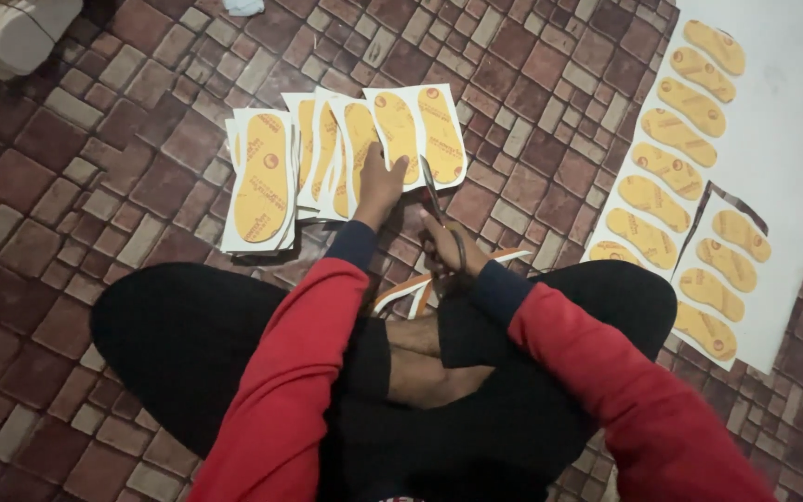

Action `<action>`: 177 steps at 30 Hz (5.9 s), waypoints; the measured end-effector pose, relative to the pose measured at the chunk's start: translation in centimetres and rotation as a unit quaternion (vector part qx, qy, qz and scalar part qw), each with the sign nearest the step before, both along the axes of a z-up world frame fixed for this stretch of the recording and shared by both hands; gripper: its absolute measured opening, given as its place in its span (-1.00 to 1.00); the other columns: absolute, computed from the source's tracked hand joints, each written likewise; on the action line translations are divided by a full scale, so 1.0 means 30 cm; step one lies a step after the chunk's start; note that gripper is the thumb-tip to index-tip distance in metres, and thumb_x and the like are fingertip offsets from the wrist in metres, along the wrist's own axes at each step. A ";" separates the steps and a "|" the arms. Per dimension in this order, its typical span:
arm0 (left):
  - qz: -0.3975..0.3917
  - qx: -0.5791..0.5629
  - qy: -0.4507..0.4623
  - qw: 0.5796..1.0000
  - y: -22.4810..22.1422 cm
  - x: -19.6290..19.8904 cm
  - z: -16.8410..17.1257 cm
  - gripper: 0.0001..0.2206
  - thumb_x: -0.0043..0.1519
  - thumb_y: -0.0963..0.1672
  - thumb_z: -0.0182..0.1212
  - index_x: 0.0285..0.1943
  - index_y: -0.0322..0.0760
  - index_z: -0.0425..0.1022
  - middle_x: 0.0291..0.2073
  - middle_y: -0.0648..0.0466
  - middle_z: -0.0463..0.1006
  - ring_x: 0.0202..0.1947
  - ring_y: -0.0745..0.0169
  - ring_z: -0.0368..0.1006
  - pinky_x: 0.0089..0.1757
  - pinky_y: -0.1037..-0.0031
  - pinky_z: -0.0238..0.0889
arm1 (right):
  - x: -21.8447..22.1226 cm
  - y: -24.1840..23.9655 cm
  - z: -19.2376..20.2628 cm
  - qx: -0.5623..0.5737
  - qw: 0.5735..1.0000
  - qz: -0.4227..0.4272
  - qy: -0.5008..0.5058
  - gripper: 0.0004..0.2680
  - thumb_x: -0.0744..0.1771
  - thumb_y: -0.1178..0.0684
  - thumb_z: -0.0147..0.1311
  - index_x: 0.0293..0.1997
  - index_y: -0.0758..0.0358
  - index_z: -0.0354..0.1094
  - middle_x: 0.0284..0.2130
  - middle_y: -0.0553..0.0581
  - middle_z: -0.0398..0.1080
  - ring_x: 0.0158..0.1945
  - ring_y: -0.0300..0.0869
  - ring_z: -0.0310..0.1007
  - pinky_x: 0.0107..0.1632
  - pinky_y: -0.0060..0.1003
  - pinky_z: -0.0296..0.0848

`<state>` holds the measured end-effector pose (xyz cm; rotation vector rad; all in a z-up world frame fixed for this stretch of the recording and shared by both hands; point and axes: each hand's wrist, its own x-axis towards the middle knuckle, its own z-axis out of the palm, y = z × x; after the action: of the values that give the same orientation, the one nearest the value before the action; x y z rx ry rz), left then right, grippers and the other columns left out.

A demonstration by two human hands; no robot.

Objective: Cutting out individual insole shapes from a printed sheet using scissors while sitting on the floor.

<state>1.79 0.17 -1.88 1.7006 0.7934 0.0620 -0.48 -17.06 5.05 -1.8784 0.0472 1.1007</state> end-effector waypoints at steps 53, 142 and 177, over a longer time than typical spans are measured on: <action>-0.068 -0.071 -0.003 0.995 -0.032 -0.056 0.008 -0.38 0.27 0.02 0.27 0.34 -0.56 0.25 0.20 -0.50 0.31 0.27 -0.56 0.25 0.11 -0.17 0.23 | 0.084 0.021 0.040 0.152 0.965 -0.138 0.162 -0.51 0.25 -0.67 -0.21 -0.35 -0.05 -0.06 -0.56 -0.29 -0.18 -0.61 -0.45 -0.12 -0.57 -0.52 0.07; -0.320 0.353 -0.115 0.872 -0.203 -0.102 0.173 -0.73 0.25 -0.10 0.23 0.11 -0.21 0.45 -0.06 -0.08 0.42 0.01 -0.22 0.44 -0.09 0.00 0.38 | 0.685 -0.884 -0.061 -0.480 0.759 0.321 -0.299 -0.62 0.20 0.09 0.28 0.11 0.33 0.39 0.10 0.42 0.29 0.01 0.47 0.50 0.02 0.32 0.50; -0.350 0.291 -0.093 0.886 -0.206 -0.100 0.191 -0.72 0.29 -0.11 0.12 0.15 -0.27 0.40 0.05 -0.25 0.44 0.13 -0.38 0.39 0.00 -0.04 0.39 | 0.710 -0.515 0.072 -0.305 0.830 0.206 -0.419 -0.75 0.28 0.04 -0.04 -0.02 0.35 0.37 -0.06 0.45 0.41 0.05 0.45 0.42 0.07 0.32 0.38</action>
<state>-1.21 -6.02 3.84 2.4217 -0.0414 -0.0419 20.82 -32.52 7.22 -2.9158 -0.6002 0.4244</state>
